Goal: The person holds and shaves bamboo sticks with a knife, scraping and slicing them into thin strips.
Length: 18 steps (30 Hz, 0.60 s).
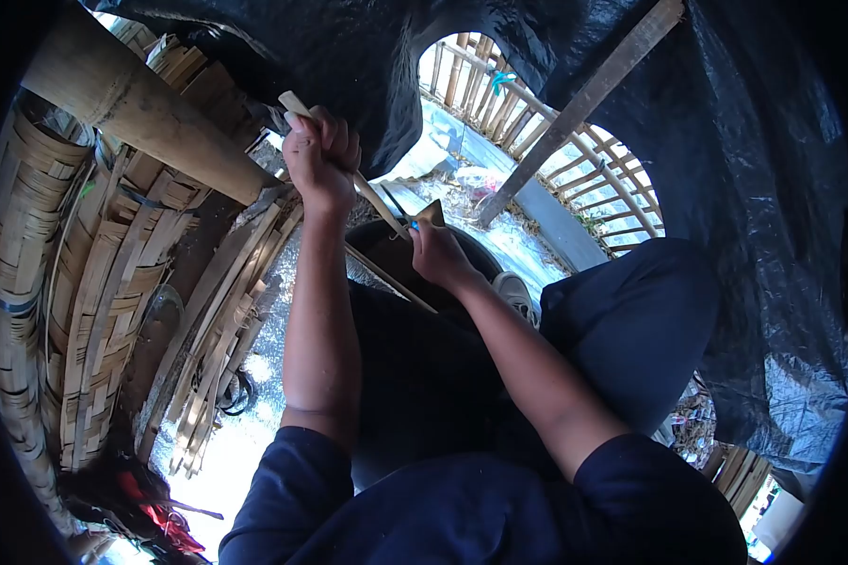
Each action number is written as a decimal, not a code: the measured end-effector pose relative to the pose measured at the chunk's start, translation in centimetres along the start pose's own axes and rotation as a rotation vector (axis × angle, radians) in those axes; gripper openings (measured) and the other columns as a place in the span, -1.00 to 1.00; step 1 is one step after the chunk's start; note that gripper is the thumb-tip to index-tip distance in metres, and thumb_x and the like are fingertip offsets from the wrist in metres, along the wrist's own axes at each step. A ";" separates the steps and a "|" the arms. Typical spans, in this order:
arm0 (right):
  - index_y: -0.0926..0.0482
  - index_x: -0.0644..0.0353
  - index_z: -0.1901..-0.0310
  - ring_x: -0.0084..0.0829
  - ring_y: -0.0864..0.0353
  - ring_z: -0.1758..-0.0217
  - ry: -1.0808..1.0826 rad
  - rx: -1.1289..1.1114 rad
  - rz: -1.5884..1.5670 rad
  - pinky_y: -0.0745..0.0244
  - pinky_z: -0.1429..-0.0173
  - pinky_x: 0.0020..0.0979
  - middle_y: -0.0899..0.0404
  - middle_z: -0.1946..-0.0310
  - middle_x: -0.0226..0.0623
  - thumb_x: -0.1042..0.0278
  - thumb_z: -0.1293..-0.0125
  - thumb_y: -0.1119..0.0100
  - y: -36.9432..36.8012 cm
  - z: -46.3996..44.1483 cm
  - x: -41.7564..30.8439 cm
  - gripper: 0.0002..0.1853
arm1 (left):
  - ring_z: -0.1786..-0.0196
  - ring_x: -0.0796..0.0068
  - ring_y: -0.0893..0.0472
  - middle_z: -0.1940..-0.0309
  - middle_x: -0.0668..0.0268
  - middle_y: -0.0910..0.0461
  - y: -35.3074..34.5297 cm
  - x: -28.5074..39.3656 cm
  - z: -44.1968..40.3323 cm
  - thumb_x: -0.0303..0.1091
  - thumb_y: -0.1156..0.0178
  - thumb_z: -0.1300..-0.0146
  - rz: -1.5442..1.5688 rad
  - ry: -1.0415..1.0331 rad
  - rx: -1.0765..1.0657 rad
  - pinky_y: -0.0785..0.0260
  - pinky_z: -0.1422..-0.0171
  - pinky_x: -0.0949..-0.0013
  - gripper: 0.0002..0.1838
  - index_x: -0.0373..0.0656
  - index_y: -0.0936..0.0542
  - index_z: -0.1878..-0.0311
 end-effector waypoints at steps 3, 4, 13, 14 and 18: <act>-0.42 0.40 0.27 0.24 -0.57 0.17 -0.095 -0.074 0.059 -0.45 0.14 0.08 -0.56 0.35 0.27 0.28 -0.41 0.09 -4.5 1.3 6.0 -0.72 | 0.71 0.71 0.04 0.72 0.53 -0.04 -0.7 -0.3 0.2 0.15 0.09 -0.41 0.036 0.036 -0.043 0.26 0.65 0.49 -0.47 -0.04 -0.21 0.55; -0.42 0.40 0.26 0.23 -0.57 0.15 -0.008 -0.035 0.009 -0.46 0.10 0.07 -0.56 0.33 0.29 0.30 -0.39 0.09 -3.8 0.9 5.4 -0.73 | 0.71 0.71 0.04 0.72 0.53 -0.04 -1.0 -0.3 -0.1 0.15 0.09 -0.41 0.038 0.029 -0.047 0.26 0.65 0.49 -0.47 -0.04 -0.21 0.55; -0.43 0.35 0.17 0.16 -0.60 0.13 -0.100 -0.089 0.027 -0.48 0.03 0.05 -0.58 0.29 0.26 0.31 -0.38 0.11 -3.8 1.1 6.0 -0.76 | 0.71 0.71 0.03 0.70 0.52 -0.05 -1.1 -0.4 0.3 0.11 0.09 -0.44 -0.002 -0.011 0.039 0.22 0.66 0.51 -0.47 -0.05 -0.20 0.56; -0.42 0.36 0.18 0.18 -0.60 0.13 -0.069 -0.125 0.106 -0.47 0.02 0.06 -0.57 0.29 0.29 0.30 -0.39 0.10 -3.3 0.2 6.1 -0.75 | 0.71 0.71 0.02 0.70 0.52 -0.05 -1.1 -0.5 0.2 0.12 0.10 -0.44 -0.026 -0.027 0.077 0.22 0.66 0.51 -0.47 -0.05 -0.20 0.56; -0.43 0.37 0.19 0.19 -0.58 0.09 -0.036 0.070 -0.046 -0.45 -0.02 0.07 -0.57 0.27 0.30 0.26 -0.40 0.09 0.6 0.4 1.6 -0.72 | 0.70 0.73 0.02 0.70 0.52 -0.05 -0.9 -0.3 0.7 0.13 0.13 -0.45 -0.062 -0.075 0.131 0.22 0.65 0.52 -0.46 -0.05 -0.20 0.56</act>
Point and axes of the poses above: each hand's wrist, its own z-axis away from the middle knuckle, its own y-axis out of the back of the hand, x = y × z, the point moved 10 cm from there along -z, towards the middle knuckle
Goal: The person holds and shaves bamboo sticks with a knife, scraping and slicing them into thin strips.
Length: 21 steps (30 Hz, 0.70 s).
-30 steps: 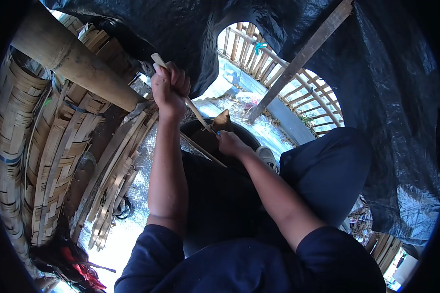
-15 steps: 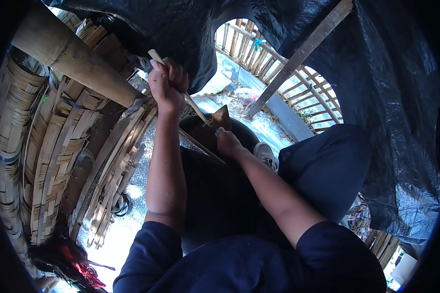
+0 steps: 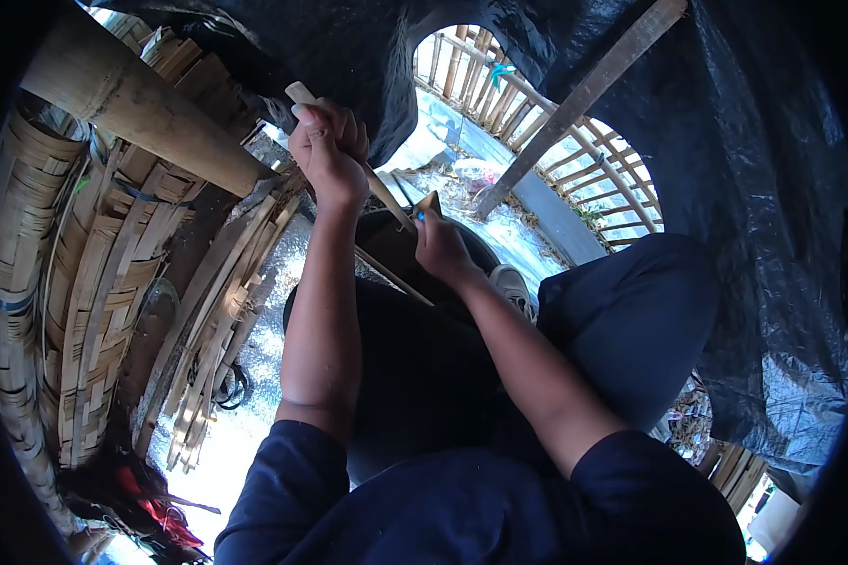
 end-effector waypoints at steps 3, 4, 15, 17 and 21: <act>-0.46 0.37 0.19 0.14 -0.59 0.08 -0.095 -0.121 0.100 -0.46 -0.03 0.05 -0.58 0.27 0.27 0.24 -0.41 0.09 -3.4 1.0 5.0 -0.70 | 0.71 0.71 0.03 0.72 0.54 -0.04 -0.8 -0.7 0.2 0.16 0.09 -0.42 0.000 0.064 -0.057 0.26 0.64 0.49 -0.48 -0.02 -0.21 0.53; -0.47 0.37 0.18 0.13 -0.59 0.06 -0.100 -0.162 0.128 -0.46 -0.05 0.03 -0.59 0.27 0.24 0.24 -0.41 0.09 -3.2 0.3 5.2 -0.70 | 0.71 0.71 0.03 0.72 0.54 -0.04 -1.1 -0.7 0.1 0.16 0.09 -0.42 0.000 0.060 -0.062 0.26 0.64 0.49 -0.48 -0.02 -0.21 0.53; -0.48 0.40 0.21 0.18 -0.55 0.05 -0.057 -0.142 0.076 -0.43 -0.04 0.03 -0.57 0.26 0.28 0.28 -0.40 0.10 -3.0 0.0 6.2 -0.70 | 0.70 0.73 0.00 0.70 0.52 -0.07 -0.6 -0.4 0.2 0.14 0.12 -0.45 -0.049 -0.030 -0.007 0.20 0.64 0.53 -0.47 -0.10 -0.25 0.52; -0.44 0.41 0.18 0.22 -0.54 0.04 -0.057 -0.174 0.122 -0.43 -0.04 0.04 -0.55 0.26 0.33 0.29 -0.40 0.10 -2.9 -0.7 6.0 -0.71 | 0.69 0.73 -0.02 0.69 0.51 -0.08 -0.4 -0.2 0.2 0.15 0.11 -0.44 -0.040 -0.028 -0.002 0.20 0.63 0.53 -0.47 -0.10 -0.26 0.51; -0.38 0.41 0.14 0.30 -0.51 0.09 -0.127 -0.129 0.030 -0.41 0.03 0.09 -0.54 0.28 0.35 0.30 -0.40 0.10 -3.3 -0.5 6.1 -0.73 | 0.67 0.70 -0.03 0.68 0.51 -0.06 -1.2 0.2 0.1 0.12 0.07 -0.42 0.026 -0.011 -0.102 0.15 0.61 0.51 -0.50 -0.09 -0.28 0.48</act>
Point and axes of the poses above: each hand's wrist, its own z-axis away from the middle knuckle, its own y-axis out of the back of the hand, x = y × z, the point moved 10 cm from there along -z, towards the middle knuckle
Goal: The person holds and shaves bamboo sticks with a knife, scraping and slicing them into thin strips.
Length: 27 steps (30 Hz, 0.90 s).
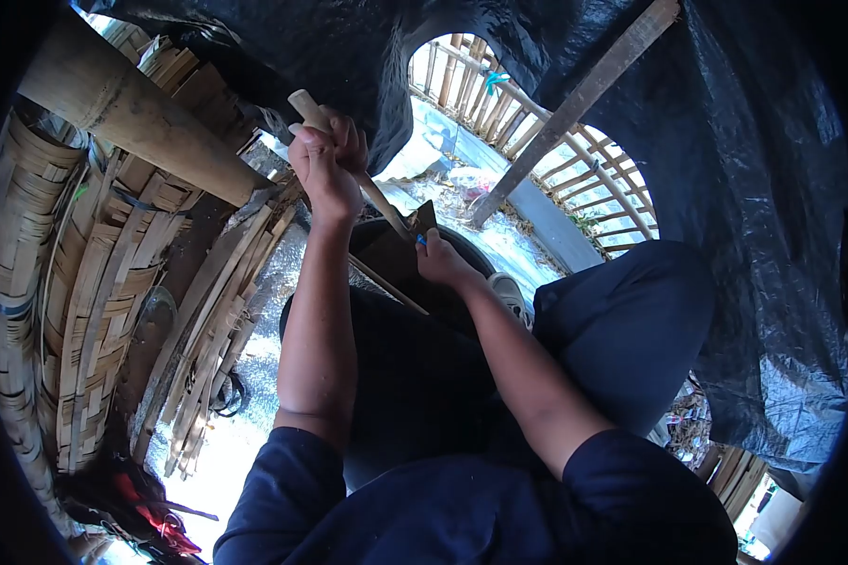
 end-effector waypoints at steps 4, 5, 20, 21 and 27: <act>-0.35 0.41 0.11 0.28 -0.53 0.06 0.060 0.086 -0.078 -0.42 -0.01 0.07 -0.54 0.25 0.37 0.34 -0.37 0.10 0.1 0.5 -1.1 -0.75 | 0.65 0.68 -0.09 0.66 0.49 -0.11 -0.7 -0.3 0.3 0.12 0.06 -0.41 -0.095 0.046 -0.110 0.11 0.60 0.51 -0.51 -0.12 -0.30 0.44; -0.37 0.43 0.12 0.26 -0.54 0.03 0.060 0.086 -0.056 -0.43 -0.05 0.07 -0.54 0.23 0.37 0.38 -0.34 0.10 0.4 0.5 -1.3 -0.76 | 0.64 0.67 -0.12 0.65 0.48 -0.13 -0.6 -0.5 0.3 0.14 0.06 -0.41 -0.137 0.040 -0.128 0.09 0.59 0.52 -0.50 -0.12 -0.30 0.43; -0.50 0.42 0.13 0.04 -0.61 -0.01 -0.155 -0.059 0.197 -0.52 -0.11 -0.13 -0.59 0.13 0.21 0.47 -0.17 -0.01 2.6 3.1 -3.7 -0.74 | 0.64 0.71 0.00 0.65 0.52 -0.04 -2.9 -1.6 1.0 0.25 0.08 -0.37 -0.160 0.020 -0.039 0.22 0.58 0.51 -0.43 -0.02 -0.17 0.54; -0.50 0.42 0.13 0.04 -0.61 -0.01 -0.157 -0.056 0.195 -0.52 -0.11 -0.13 -0.59 0.13 0.21 0.47 -0.17 -0.01 2.7 3.4 -3.8 -0.74 | 0.64 0.71 0.00 0.65 0.52 -0.04 -2.9 -1.6 1.0 0.25 0.08 -0.37 -0.158 0.021 -0.042 0.22 0.58 0.51 -0.43 -0.02 -0.17 0.54; -0.56 0.46 0.20 0.04 -0.62 0.03 -0.113 -0.132 0.282 -0.52 -0.12 -0.13 -0.60 0.19 0.22 0.51 -0.09 0.00 1.2 2.8 -4.9 -0.73 | 0.68 0.73 -0.05 0.68 0.52 -0.08 -2.8 -2.6 1.6 0.17 0.17 -0.44 -0.160 0.089 -0.078 0.16 0.63 0.54 -0.43 -0.11 -0.21 0.55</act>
Point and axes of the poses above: each hand's wrist, its own z-axis away from the middle knuckle, its own y-axis out of the back of the hand, x = y × z, the point moved 10 cm from there along -z, towards the middle knuckle
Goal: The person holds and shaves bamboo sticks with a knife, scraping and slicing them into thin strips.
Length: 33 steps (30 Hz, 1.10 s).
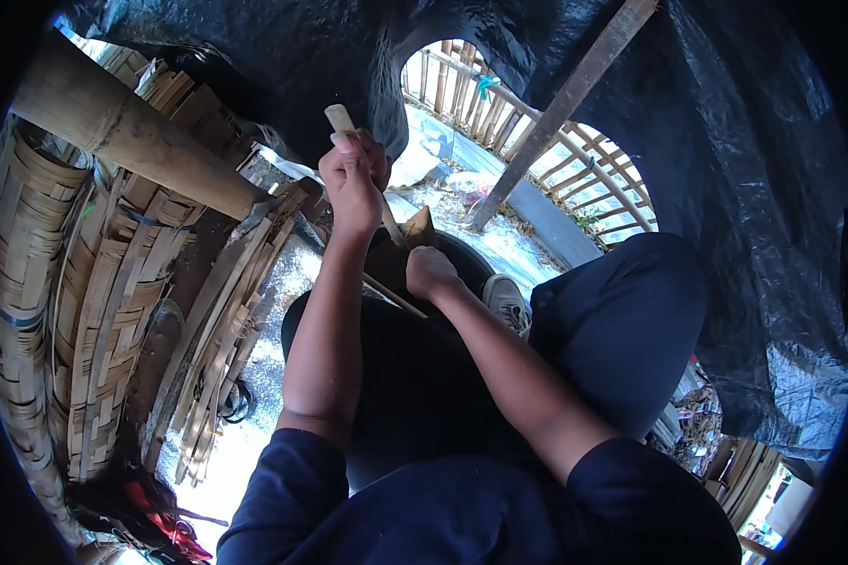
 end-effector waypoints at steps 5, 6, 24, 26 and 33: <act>-0.57 0.46 0.21 0.03 -0.63 0.05 0.091 0.015 -0.022 -0.55 -0.06 -0.11 -0.60 0.19 0.21 0.54 -0.06 -0.02 -1.6 -2.4 0.7 -0.74 | 0.70 0.73 -0.09 0.71 0.51 -0.12 -1.4 -0.6 0.3 0.11 0.16 -0.46 0.033 0.021 -0.093 0.12 0.65 0.54 -0.43 -0.16 -0.26 0.54; -0.57 0.46 0.21 0.03 -0.63 0.05 0.092 0.013 -0.021 -0.55 -0.06 -0.11 -0.60 0.19 0.21 0.54 -0.06 -0.02 -2.9 -3.5 1.9 -0.74 | 0.71 0.74 -0.08 0.71 0.51 -0.12 -1.7 -0.6 0.3 0.09 0.16 -0.47 0.068 0.015 -0.111 0.12 0.65 0.54 -0.44 -0.17 -0.27 0.55; -0.57 0.44 0.17 -0.01 -0.63 0.03 -0.008 -0.278 0.029 -0.54 -0.07 -0.14 -0.61 0.22 0.23 0.50 -0.19 0.09 2.2 -1.4 1.8 -0.73 | 0.71 0.74 0.02 0.72 0.54 -0.03 1.8 0.2 -1.4 0.30 0.20 -0.38 -0.053 0.047 0.052 0.22 0.64 0.54 -0.38 -0.03 -0.14 0.59; -0.54 0.45 0.14 0.01 -0.64 0.09 -0.209 -0.306 -0.213 -0.55 -0.03 -0.16 -0.61 0.24 0.22 0.48 -0.19 0.08 4.6 -0.5 1.2 -0.71 | 0.72 0.74 -0.02 0.73 0.53 -0.05 2.0 0.5 -1.2 0.25 0.23 -0.42 -0.032 0.031 0.053 0.19 0.65 0.55 -0.39 -0.05 -0.14 0.59; -0.42 0.45 0.21 0.10 -0.63 0.17 0.173 0.200 -0.310 -0.54 0.07 -0.02 -0.58 0.34 0.29 0.58 -0.20 0.03 1.1 -1.8 -2.6 -0.85 | 0.71 0.74 -0.01 0.72 0.54 -0.04 5.0 1.4 -0.7 0.25 0.20 -0.41 -0.080 -0.048 0.324 0.20 0.65 0.55 -0.40 -0.03 -0.13 0.59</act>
Point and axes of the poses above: each hand's wrist, its own z-axis away from the middle knuckle, its own y-axis out of the back of the hand, x = y × z, the point moved 10 cm from there along -z, towards the middle knuckle
